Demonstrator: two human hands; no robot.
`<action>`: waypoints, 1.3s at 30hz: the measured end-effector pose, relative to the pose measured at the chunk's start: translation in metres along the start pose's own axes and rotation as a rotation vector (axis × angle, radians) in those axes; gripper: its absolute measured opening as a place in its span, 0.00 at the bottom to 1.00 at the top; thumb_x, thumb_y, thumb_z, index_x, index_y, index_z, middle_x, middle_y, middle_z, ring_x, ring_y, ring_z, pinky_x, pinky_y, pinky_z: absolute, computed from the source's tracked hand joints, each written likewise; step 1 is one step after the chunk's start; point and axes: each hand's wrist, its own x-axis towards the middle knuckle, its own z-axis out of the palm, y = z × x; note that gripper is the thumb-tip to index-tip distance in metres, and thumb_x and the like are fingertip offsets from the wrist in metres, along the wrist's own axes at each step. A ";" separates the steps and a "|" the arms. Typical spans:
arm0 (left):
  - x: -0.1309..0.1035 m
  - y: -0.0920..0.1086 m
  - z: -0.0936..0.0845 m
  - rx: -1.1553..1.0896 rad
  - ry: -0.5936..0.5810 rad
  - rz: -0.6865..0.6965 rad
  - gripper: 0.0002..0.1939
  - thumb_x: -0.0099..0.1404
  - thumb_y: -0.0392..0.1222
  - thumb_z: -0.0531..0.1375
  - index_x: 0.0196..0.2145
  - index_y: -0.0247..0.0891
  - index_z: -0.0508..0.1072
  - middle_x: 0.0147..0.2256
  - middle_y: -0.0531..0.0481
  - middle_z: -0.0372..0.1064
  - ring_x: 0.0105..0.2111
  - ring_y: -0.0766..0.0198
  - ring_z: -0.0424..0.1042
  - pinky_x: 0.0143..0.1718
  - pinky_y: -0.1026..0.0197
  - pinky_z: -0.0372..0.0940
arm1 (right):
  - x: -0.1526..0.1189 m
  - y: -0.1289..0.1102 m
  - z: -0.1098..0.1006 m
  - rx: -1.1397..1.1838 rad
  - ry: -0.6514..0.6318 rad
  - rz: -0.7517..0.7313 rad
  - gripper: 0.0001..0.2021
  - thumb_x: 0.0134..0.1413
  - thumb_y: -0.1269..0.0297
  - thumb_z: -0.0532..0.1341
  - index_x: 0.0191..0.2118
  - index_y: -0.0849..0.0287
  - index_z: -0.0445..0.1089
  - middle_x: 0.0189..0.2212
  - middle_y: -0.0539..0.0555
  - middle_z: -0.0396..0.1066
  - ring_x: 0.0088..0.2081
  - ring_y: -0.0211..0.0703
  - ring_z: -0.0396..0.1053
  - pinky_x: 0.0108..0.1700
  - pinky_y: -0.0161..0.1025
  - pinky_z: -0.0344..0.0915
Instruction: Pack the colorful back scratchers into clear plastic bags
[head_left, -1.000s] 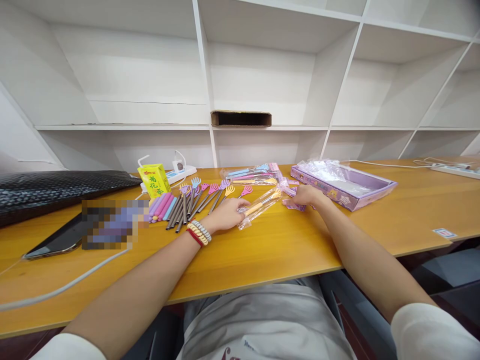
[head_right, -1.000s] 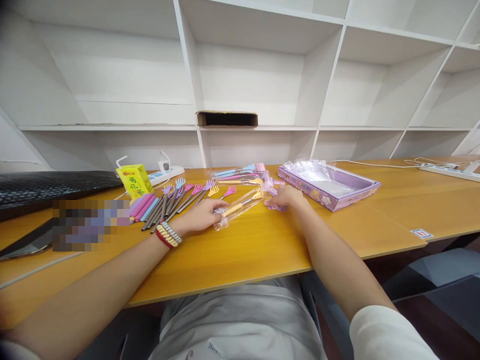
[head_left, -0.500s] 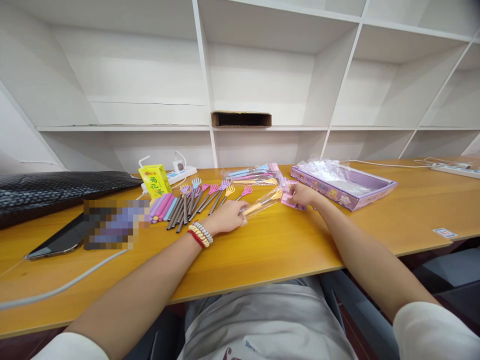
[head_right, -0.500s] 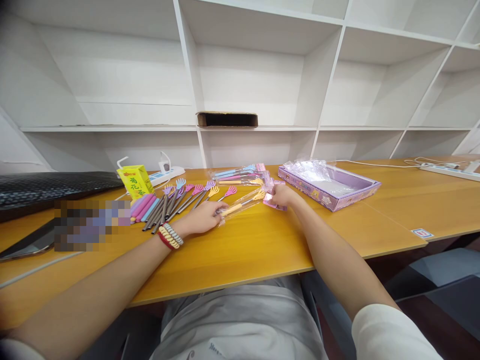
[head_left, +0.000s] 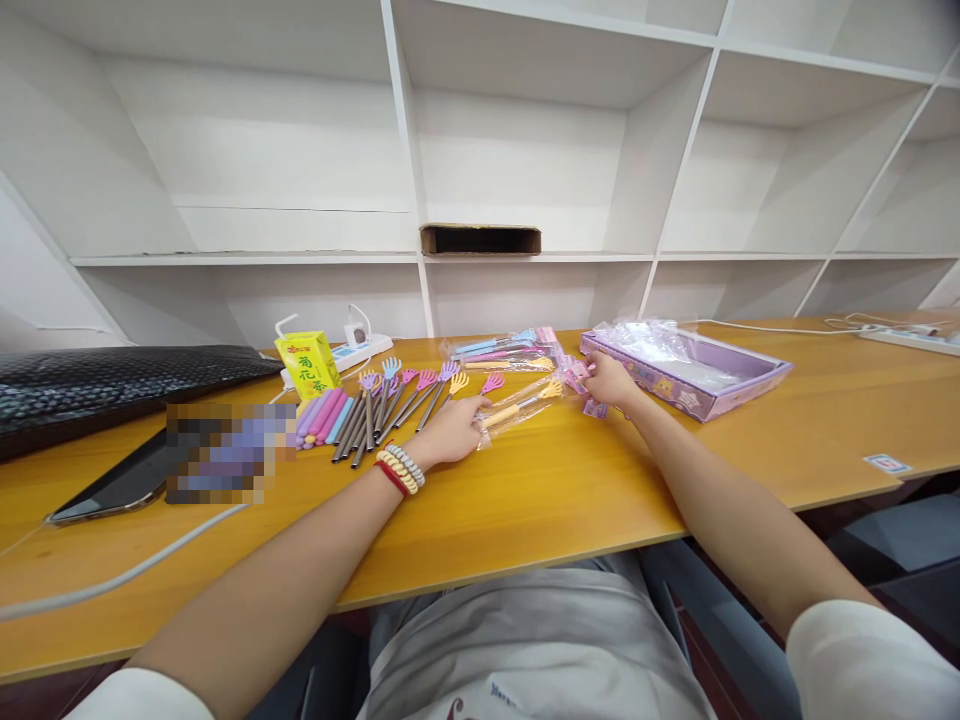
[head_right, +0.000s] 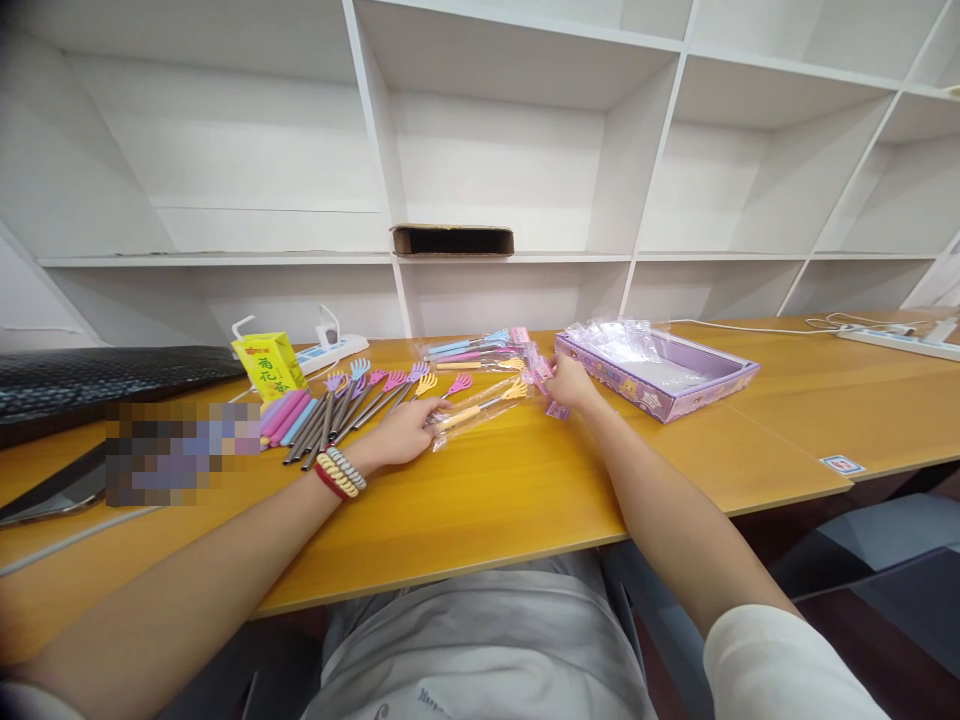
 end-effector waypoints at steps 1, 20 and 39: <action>0.000 0.000 0.000 0.005 -0.004 -0.009 0.24 0.57 0.33 0.52 0.53 0.35 0.67 0.47 0.41 0.69 0.45 0.54 0.68 0.48 0.58 0.59 | 0.001 0.001 0.000 0.000 0.040 -0.001 0.20 0.41 0.64 0.63 0.43 0.62 0.65 0.30 0.56 0.73 0.29 0.42 0.71 0.27 0.32 0.60; 0.004 -0.008 0.006 -0.021 0.063 0.048 0.28 0.58 0.33 0.52 0.57 0.32 0.61 0.50 0.39 0.66 0.49 0.53 0.65 0.50 0.56 0.60 | 0.001 0.003 -0.003 0.232 0.196 -0.032 0.08 0.38 0.59 0.60 0.22 0.59 0.65 0.18 0.48 0.63 0.24 0.38 0.60 0.26 0.34 0.54; 0.000 -0.002 0.002 -0.169 0.140 0.157 0.26 0.60 0.32 0.50 0.57 0.33 0.60 0.48 0.41 0.67 0.47 0.57 0.67 0.50 0.56 0.60 | -0.002 -0.003 -0.002 0.174 0.321 -0.149 0.09 0.40 0.63 0.57 0.20 0.57 0.54 0.18 0.46 0.60 0.23 0.35 0.56 0.27 0.34 0.50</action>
